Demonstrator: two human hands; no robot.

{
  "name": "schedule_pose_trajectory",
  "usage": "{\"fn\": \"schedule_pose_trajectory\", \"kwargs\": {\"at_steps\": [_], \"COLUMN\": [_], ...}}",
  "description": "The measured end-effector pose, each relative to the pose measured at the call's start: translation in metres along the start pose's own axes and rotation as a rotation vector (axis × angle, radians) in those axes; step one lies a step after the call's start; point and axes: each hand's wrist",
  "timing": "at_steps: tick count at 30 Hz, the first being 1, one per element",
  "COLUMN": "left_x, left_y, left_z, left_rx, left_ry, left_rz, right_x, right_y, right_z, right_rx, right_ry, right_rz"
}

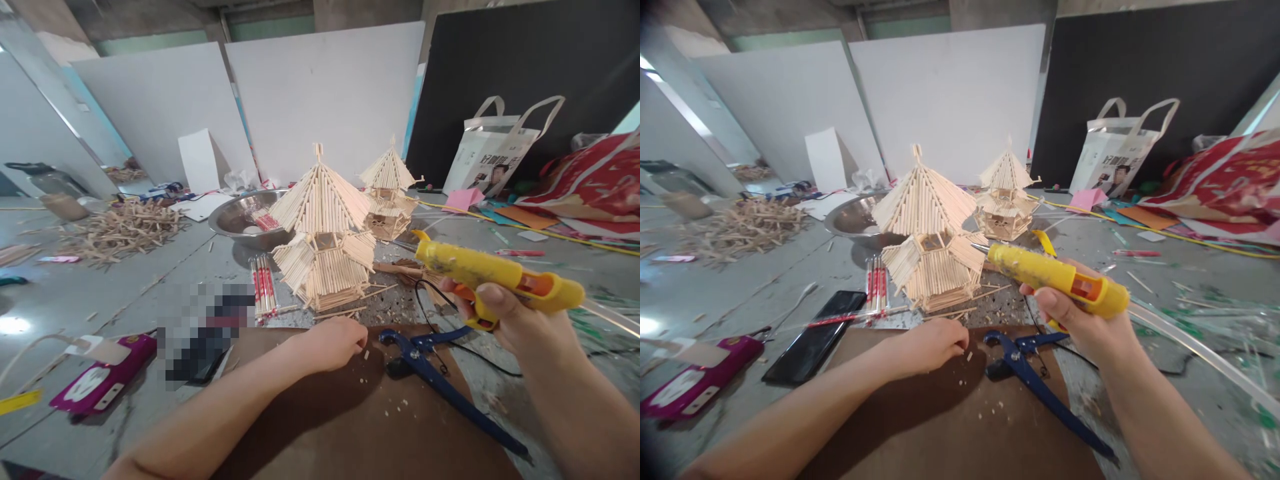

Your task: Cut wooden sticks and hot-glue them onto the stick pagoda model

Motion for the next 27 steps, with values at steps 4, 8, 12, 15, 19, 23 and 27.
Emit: {"fn": "schedule_pose_trajectory", "kwargs": {"at_steps": [4,8,12,15,19,23,27], "left_x": [0.008,0.014,0.014,0.012,0.004,-0.003,-0.004], "left_y": [0.006,0.011,0.012,0.012,0.011,0.005,-0.002], "left_z": [0.011,0.022,0.023,0.018,0.006,-0.006,-0.009], "left_rx": [0.015,0.046,0.032,-0.082,-0.68,-1.477,-1.818], "left_ry": [-0.006,0.047,0.026,0.055,0.215,0.302,0.293], "left_rz": [-0.055,-0.148,-0.111,-0.127,0.009,0.374,0.607], "right_x": [0.0,0.001,0.001,0.001,0.001,0.003,0.004], "right_y": [0.0,0.001,0.001,0.001,0.002,0.002,0.0], "right_z": [0.002,0.002,0.003,0.003,-0.001,-0.008,-0.011], "right_rx": [-0.013,-0.02,-0.004,-0.029,-0.093,-0.226,-0.356], "right_ry": [-0.007,-0.011,-0.013,-0.022,-0.036,-0.233,-0.39], "right_rz": [0.013,0.003,-0.002,-0.001,-0.017,-0.133,-0.186]}}
Point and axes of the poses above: each hand's wrist, its own x-axis towards the middle knuckle, its own z-axis out of the palm, y = z × x, and after that the axes turned 15 degrees about -y, right-handed
